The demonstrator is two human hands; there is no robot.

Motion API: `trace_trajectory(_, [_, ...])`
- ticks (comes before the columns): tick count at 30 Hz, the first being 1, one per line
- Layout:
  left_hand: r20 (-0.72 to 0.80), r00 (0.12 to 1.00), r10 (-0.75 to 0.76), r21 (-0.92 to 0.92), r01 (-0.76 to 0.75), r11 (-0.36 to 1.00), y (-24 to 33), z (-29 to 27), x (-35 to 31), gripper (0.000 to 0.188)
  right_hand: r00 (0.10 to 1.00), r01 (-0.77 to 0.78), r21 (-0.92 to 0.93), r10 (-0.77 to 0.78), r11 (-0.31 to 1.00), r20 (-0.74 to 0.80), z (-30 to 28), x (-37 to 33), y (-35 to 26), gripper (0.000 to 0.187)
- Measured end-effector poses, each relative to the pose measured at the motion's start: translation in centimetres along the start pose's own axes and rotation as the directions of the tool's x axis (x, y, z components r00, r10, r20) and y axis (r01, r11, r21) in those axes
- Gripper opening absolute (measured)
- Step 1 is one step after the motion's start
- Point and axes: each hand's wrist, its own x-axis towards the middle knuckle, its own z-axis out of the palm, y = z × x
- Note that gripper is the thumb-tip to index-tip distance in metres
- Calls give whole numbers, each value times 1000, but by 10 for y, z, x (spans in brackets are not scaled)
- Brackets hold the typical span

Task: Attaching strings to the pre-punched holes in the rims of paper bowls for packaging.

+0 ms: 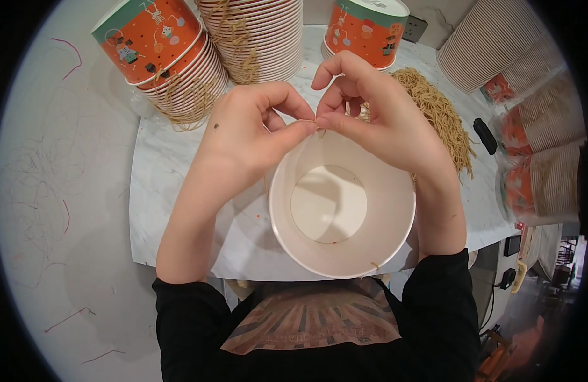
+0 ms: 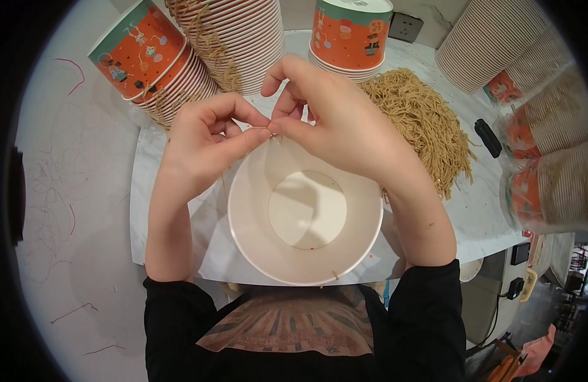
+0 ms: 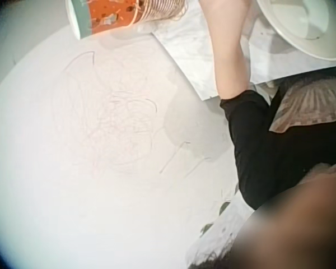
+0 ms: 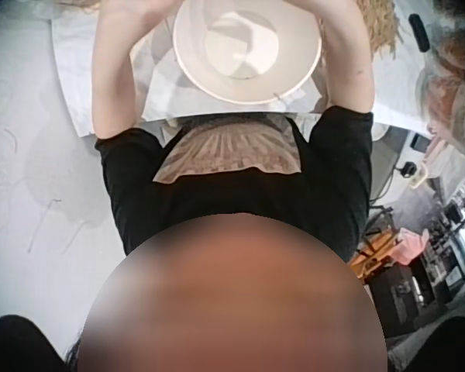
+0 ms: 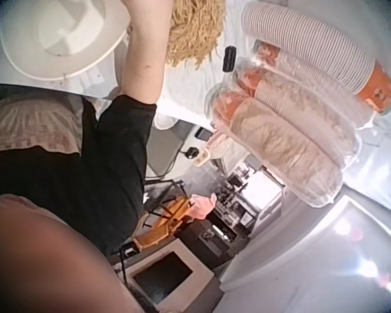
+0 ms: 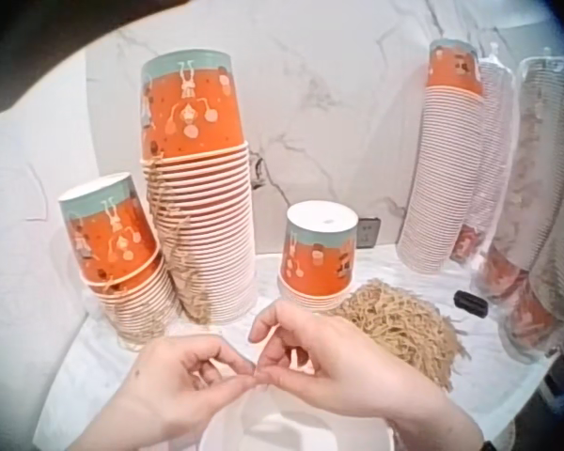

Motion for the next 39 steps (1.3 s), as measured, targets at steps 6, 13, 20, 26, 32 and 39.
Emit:
trace_trajectory(6, [55,997,-46,-119,53,992,-3,-3,3,10,998,63,-25,-62,998,12,0,0,1,28])
trace_trajectory(13, [55,998,-39,-219,50,974,-9,-2,4,18,990,140,-160,-132,977,57,-2,0,-11,19])
trace_trajectory(20, [187,972,-140,-298,192,935,-8,-9,11,15,990,143,-179,-141,973,23,2,-3,-17,17])
trace_trajectory(26, [262,953,-149,-418,252,873,-17,-12,17,10,980,192,-228,-199,954,-7,6,-3,-23,18])
trace_trajectory(32, [297,942,-155,-413,273,869,-11,-11,16,11,975,203,-327,-220,923,-14,4,-7,-26,20])
trace_trajectory(39, [313,929,-195,-397,315,862,-13,-22,9,13,833,468,-390,-248,793,495,16,-50,-86,46])
